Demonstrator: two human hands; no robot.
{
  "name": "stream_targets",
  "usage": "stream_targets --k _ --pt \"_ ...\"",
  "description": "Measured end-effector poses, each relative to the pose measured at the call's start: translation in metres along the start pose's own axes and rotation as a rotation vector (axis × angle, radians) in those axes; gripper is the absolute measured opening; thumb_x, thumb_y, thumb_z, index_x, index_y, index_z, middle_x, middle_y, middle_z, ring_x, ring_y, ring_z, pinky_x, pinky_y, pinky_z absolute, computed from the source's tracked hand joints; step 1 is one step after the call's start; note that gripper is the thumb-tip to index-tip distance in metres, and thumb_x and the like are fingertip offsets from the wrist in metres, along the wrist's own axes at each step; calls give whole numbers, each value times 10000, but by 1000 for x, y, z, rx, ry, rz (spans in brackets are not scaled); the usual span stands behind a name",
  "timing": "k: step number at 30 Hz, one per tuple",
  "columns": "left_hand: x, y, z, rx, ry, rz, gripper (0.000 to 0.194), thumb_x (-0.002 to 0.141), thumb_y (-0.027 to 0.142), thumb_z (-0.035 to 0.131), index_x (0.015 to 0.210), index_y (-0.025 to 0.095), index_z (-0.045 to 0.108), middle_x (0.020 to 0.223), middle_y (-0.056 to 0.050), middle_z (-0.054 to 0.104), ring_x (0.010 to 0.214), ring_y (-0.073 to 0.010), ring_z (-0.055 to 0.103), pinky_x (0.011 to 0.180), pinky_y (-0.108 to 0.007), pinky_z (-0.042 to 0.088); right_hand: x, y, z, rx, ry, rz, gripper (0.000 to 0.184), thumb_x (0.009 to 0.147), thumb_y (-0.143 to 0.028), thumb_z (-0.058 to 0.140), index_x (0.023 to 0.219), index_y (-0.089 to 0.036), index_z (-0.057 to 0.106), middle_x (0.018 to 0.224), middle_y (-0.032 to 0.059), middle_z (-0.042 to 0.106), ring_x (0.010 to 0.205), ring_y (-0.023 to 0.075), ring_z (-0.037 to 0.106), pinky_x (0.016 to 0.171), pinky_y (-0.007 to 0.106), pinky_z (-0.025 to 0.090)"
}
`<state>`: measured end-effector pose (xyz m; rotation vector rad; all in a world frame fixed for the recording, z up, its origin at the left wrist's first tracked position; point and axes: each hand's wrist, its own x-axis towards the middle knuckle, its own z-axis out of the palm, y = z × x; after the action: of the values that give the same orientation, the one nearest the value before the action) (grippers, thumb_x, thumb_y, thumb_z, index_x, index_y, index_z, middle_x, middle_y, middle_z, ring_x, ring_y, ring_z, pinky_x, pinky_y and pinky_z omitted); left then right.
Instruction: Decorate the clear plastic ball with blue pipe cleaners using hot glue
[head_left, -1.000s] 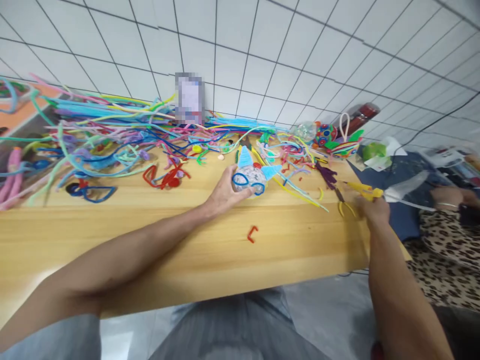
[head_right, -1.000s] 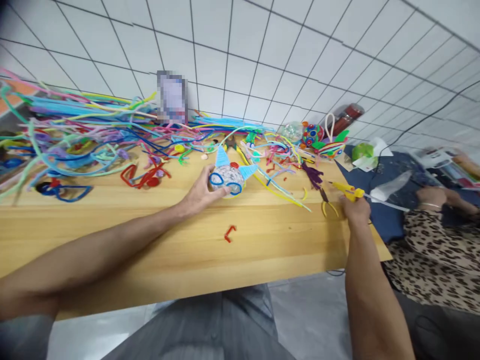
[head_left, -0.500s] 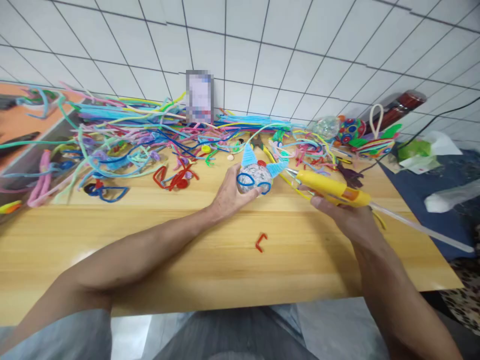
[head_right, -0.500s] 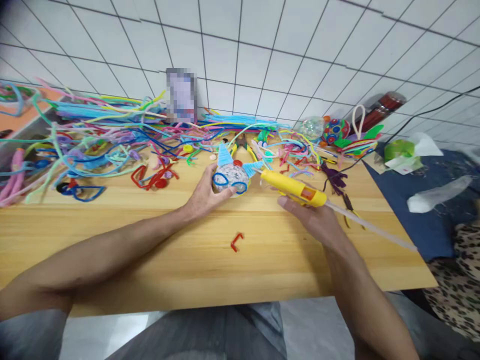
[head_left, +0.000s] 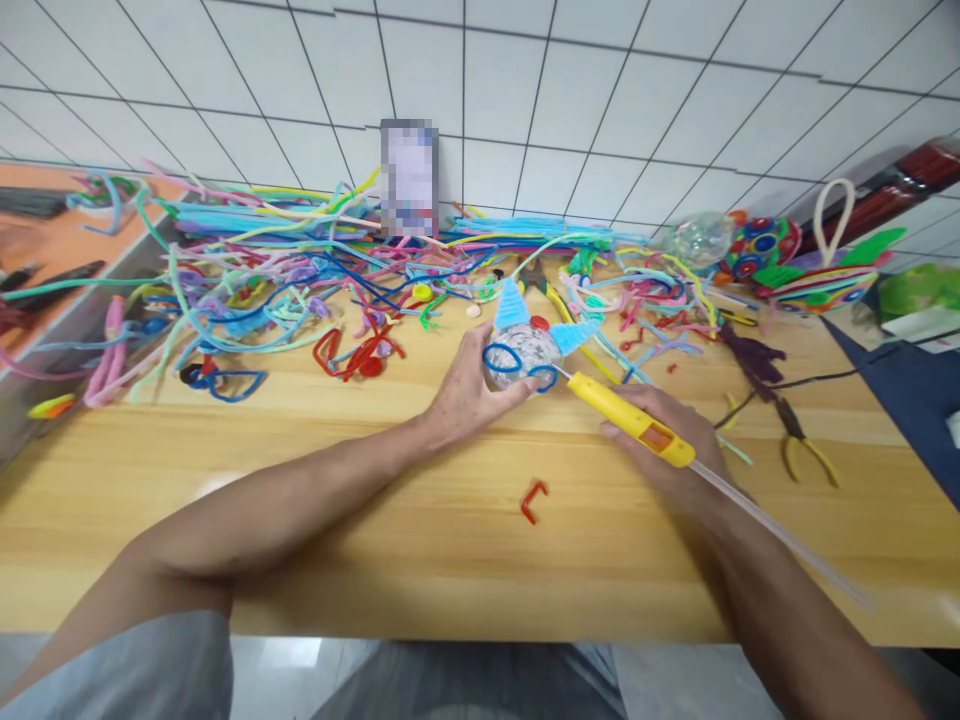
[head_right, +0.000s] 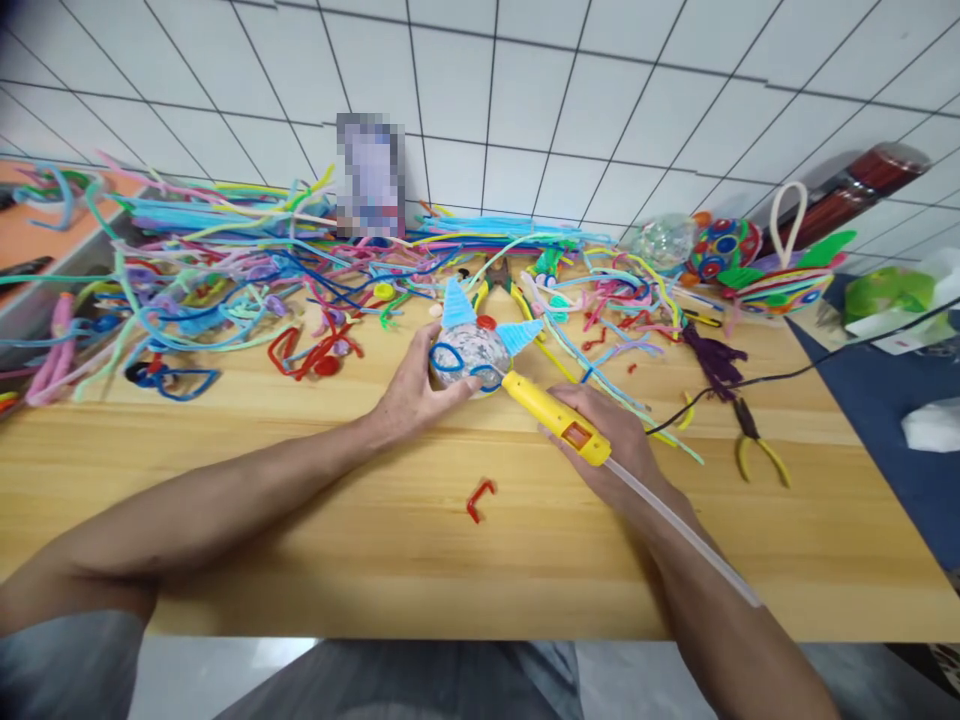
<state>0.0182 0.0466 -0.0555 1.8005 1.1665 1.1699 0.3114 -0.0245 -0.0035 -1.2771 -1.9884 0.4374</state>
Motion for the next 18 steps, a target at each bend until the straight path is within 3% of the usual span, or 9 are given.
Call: stream_targets --k 10,15,18 --pt "0 -1 4 25 -9 121 987 832 612 909 1579 212 401 1561 -205 589 1483 -385 608 1279 -582 519 3 -27 -9 63 -50 169 182 962 -374 783 1133 -312 796 1112 31 865 1005 293 825 931 450 659" --pt "4 3 3 -19 -23 124 1041 801 545 937 1606 201 373 1599 -225 552 1517 -399 594 1304 -585 504 0 -20 -10 67 -57 268 268 964 -497 775 1142 -297 775 922 0 795 800 241 735 735 378 595" --pt "11 8 -4 -34 -44 131 1051 773 518 959 1595 206 383 1599 -223 546 1505 -399 599 1300 -587 509 5 -13 -18 63 -74 229 257 953 -527 781 1072 -299 779 905 7 780 809 249 724 737 392 588"
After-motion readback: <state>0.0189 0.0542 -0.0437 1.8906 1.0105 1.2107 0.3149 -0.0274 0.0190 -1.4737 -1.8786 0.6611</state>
